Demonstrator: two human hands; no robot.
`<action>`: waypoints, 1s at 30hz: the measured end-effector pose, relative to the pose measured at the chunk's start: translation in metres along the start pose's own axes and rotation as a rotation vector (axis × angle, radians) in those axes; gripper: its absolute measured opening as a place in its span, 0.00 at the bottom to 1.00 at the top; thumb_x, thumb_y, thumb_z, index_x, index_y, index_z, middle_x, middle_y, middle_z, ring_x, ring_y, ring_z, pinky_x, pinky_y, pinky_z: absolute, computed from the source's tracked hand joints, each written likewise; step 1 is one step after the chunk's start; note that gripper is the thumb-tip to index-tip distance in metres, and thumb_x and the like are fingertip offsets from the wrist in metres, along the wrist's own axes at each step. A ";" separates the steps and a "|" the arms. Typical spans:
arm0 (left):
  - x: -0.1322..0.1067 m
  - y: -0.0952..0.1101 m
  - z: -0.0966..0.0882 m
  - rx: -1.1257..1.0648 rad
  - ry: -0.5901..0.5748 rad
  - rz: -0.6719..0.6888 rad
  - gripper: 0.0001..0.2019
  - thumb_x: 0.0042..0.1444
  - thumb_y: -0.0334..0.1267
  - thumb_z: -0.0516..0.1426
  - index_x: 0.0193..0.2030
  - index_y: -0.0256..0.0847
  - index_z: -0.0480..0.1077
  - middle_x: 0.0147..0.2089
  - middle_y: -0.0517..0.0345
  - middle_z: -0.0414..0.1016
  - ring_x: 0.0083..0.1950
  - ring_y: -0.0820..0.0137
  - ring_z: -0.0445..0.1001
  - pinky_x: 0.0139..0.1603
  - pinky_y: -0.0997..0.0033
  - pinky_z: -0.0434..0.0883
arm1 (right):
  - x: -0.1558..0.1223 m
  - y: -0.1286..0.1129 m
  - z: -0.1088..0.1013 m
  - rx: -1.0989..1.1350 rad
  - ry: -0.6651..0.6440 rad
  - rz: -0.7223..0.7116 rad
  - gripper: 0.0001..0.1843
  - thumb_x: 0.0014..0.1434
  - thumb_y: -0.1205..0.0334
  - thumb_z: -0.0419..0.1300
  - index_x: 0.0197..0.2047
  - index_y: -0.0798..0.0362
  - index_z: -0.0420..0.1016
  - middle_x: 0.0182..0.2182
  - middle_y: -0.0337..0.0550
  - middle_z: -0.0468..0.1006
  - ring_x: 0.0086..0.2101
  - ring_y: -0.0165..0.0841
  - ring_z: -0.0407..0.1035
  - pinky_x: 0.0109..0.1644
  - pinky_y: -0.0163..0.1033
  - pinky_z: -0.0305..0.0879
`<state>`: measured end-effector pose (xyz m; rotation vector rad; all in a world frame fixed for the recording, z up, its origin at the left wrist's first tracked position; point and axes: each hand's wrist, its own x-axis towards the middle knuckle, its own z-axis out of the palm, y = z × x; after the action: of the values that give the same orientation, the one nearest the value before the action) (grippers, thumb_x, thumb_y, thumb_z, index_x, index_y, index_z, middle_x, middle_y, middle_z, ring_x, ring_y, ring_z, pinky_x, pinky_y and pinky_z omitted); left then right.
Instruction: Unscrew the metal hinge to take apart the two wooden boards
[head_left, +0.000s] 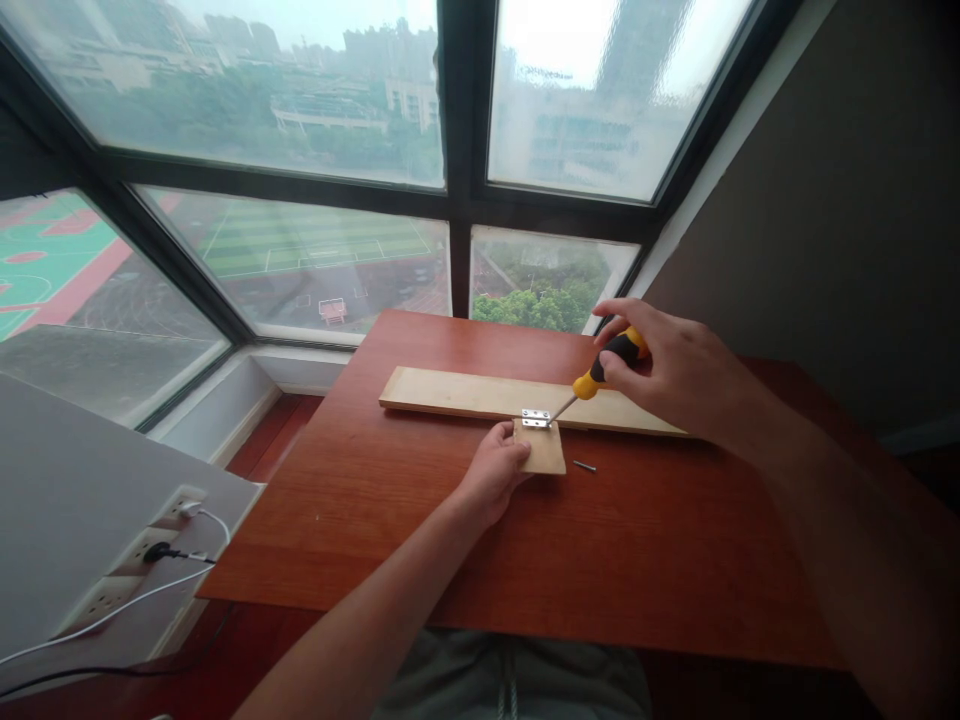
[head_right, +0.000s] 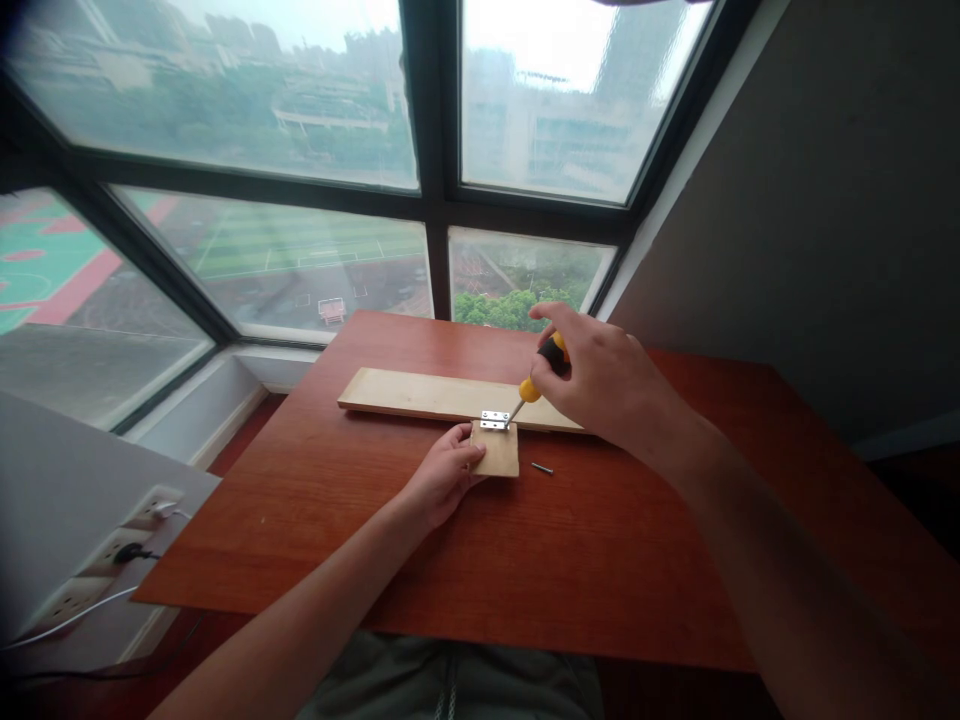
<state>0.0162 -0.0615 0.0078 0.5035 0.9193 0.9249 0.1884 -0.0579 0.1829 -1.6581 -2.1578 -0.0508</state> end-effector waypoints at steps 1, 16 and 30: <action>0.000 0.000 0.000 0.000 0.000 -0.001 0.17 0.47 0.24 0.58 0.46 0.37 0.66 0.42 0.50 0.77 0.38 0.67 0.77 0.35 0.71 0.76 | 0.000 -0.001 0.000 0.014 0.002 -0.016 0.25 0.57 0.61 0.57 0.59 0.49 0.68 0.45 0.46 0.81 0.39 0.41 0.75 0.42 0.43 0.67; -0.001 0.000 -0.001 0.019 -0.005 0.002 0.18 0.47 0.23 0.58 0.46 0.38 0.66 0.42 0.49 0.78 0.38 0.67 0.77 0.33 0.72 0.75 | -0.001 0.019 0.001 0.021 0.004 0.121 0.19 0.61 0.54 0.56 0.53 0.49 0.73 0.40 0.46 0.82 0.37 0.42 0.74 0.40 0.46 0.66; -0.001 0.000 -0.002 0.006 -0.010 0.001 0.18 0.46 0.25 0.60 0.46 0.39 0.67 0.41 0.51 0.77 0.37 0.68 0.76 0.32 0.73 0.74 | -0.008 0.029 -0.003 0.059 -0.013 0.129 0.15 0.63 0.47 0.54 0.40 0.46 0.76 0.32 0.44 0.81 0.29 0.40 0.72 0.33 0.45 0.65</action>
<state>0.0143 -0.0628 0.0070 0.5134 0.9126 0.9199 0.2176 -0.0576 0.1766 -1.7640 -2.0358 0.0609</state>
